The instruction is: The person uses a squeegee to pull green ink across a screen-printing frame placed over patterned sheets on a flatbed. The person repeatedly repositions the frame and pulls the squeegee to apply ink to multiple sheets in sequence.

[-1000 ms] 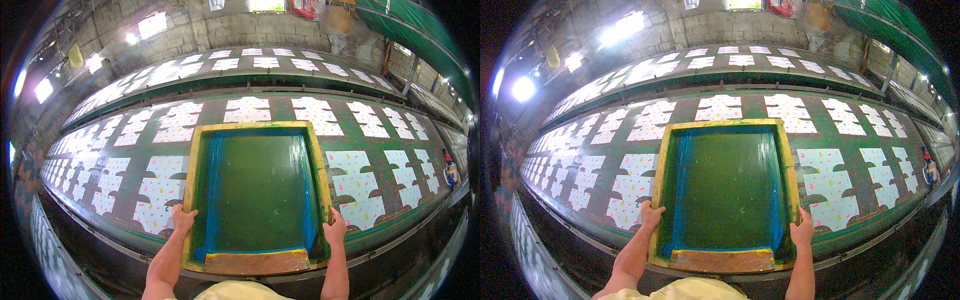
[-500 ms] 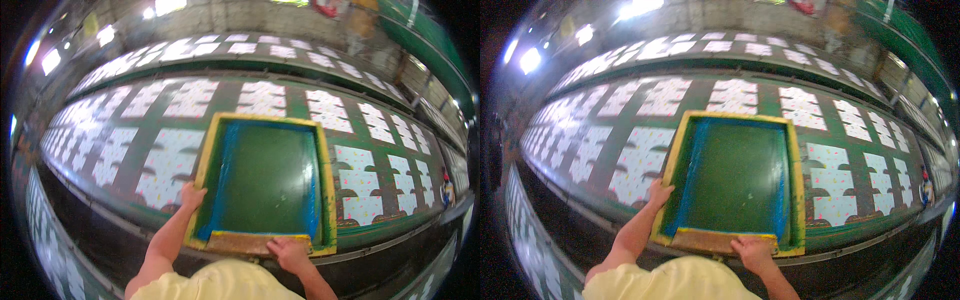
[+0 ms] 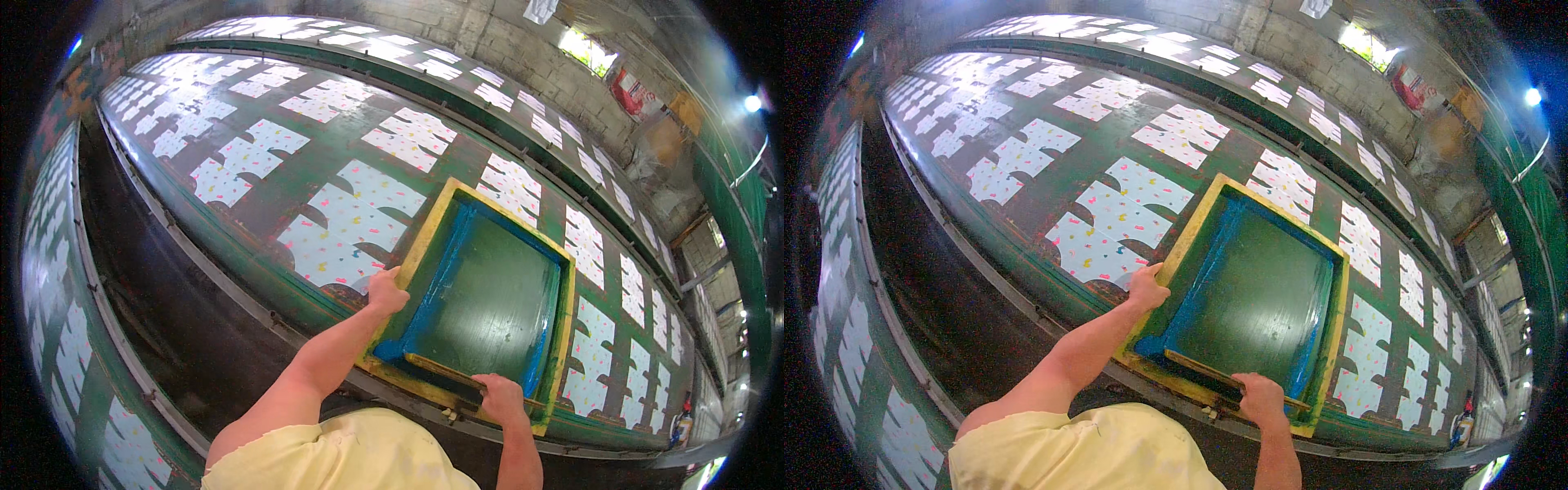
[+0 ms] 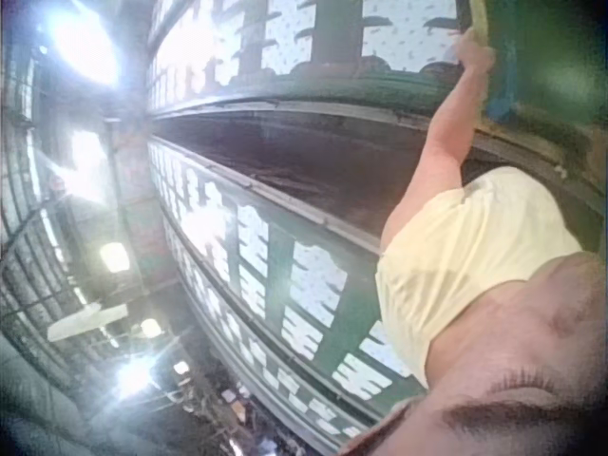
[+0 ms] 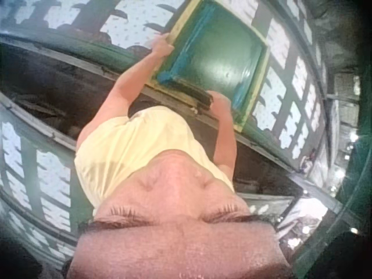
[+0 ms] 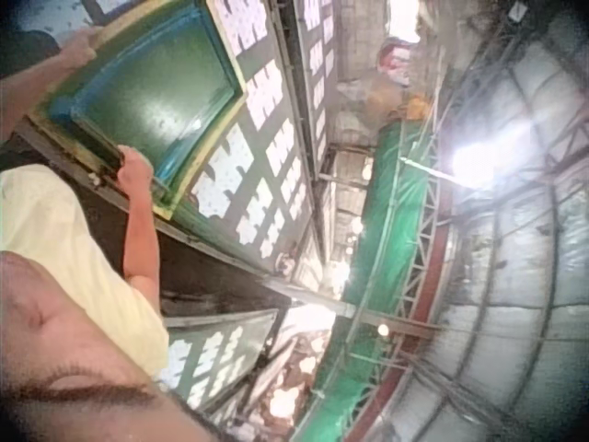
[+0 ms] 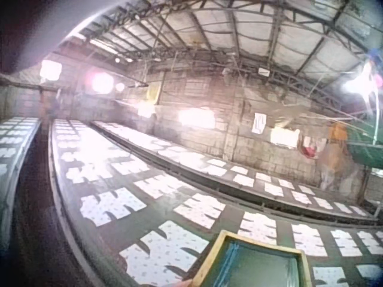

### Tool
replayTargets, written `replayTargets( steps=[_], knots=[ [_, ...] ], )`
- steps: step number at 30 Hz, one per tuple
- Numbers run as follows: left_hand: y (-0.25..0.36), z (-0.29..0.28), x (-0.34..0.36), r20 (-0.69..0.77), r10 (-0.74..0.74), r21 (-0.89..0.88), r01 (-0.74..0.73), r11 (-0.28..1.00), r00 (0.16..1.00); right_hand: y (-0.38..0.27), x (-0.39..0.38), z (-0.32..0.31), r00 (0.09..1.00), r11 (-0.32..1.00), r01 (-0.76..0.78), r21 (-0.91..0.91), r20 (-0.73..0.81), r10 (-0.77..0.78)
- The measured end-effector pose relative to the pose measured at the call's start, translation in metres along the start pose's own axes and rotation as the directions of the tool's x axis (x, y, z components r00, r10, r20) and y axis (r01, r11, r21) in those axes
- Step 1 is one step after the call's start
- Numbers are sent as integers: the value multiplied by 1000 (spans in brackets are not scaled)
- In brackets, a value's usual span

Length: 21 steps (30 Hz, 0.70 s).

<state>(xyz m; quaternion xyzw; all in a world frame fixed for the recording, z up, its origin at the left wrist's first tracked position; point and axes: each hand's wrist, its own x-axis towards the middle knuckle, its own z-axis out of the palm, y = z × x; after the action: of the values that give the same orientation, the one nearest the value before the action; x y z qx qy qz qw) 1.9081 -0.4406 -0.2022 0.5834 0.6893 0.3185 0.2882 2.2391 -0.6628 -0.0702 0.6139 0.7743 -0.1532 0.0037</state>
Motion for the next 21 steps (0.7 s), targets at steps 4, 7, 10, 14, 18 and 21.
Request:
replayTargets(
  steps=[4,7,10,14,18,21],
  knots=[
    [-5,7,-1,-13,8,-42,-8,999,1000,-16,-17,14,997,1000,4,-19,-78,-5],
    [-3,6,-3,-48,36,-51,-39,998,998,-27,-20,33,963,996,82,-33,-257,-87],
    [0,1,-7,-28,49,-47,-50,998,998,-35,-21,50,956,997,82,0,-283,-79],
    [4,-1,-8,-46,61,-30,-62,998,997,-21,5,61,928,996,85,-23,-361,-88],
    [6,-1,-12,-116,70,4,-70,998,991,27,76,44,910,988,111,-110,-389,-145],
    [11,0,-13,-118,75,46,-70,996,990,73,145,25,927,987,108,-116,-346,-143]
  ],
)
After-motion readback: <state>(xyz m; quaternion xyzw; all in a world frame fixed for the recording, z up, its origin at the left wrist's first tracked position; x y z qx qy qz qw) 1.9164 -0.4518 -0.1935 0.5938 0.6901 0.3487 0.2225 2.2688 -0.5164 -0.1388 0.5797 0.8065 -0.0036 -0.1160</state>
